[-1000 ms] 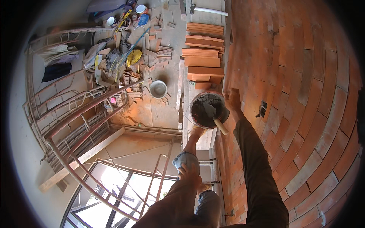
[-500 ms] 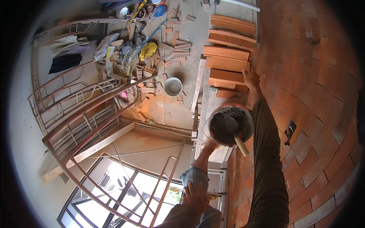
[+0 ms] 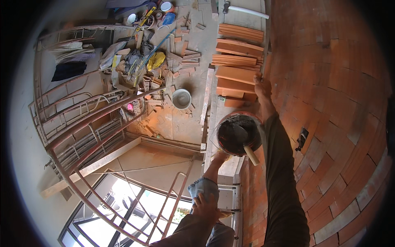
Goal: The person applies mortar to the gaps between orange rectangular tiles on a wall using a trowel. They repeatedly scoop mortar from a bucket and spread it into the joints, smoothing the surface to fill the spaces between the tiles.
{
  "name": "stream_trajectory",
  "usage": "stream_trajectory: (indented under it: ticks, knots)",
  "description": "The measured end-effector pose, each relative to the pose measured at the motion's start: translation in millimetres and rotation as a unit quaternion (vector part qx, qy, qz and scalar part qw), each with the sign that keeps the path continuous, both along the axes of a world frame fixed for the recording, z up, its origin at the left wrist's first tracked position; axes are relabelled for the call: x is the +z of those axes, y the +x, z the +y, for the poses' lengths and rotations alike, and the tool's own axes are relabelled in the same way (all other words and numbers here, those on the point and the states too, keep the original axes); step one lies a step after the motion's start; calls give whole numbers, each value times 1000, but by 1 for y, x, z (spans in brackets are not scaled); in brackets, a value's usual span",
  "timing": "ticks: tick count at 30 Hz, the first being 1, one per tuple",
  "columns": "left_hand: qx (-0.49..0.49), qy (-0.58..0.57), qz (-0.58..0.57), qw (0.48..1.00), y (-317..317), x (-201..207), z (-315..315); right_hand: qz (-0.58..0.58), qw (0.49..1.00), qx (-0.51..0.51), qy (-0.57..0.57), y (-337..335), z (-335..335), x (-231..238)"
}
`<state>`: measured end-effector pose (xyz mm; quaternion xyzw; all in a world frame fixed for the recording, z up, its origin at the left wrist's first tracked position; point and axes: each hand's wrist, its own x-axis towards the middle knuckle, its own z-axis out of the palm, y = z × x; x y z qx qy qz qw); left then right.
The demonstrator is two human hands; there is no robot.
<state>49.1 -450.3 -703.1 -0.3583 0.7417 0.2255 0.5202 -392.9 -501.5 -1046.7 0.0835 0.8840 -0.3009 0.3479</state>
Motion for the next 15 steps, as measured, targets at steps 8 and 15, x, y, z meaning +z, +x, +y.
stream_trajectory:
  ticks: [8,15]
  knots:
    - [-100,-16,-36,994,-13,17,11,-9,929,-191,-318,141,106,194]
    - [250,94,120,956,40,-37,-9,-79,824,-364,-427,284,189,423]
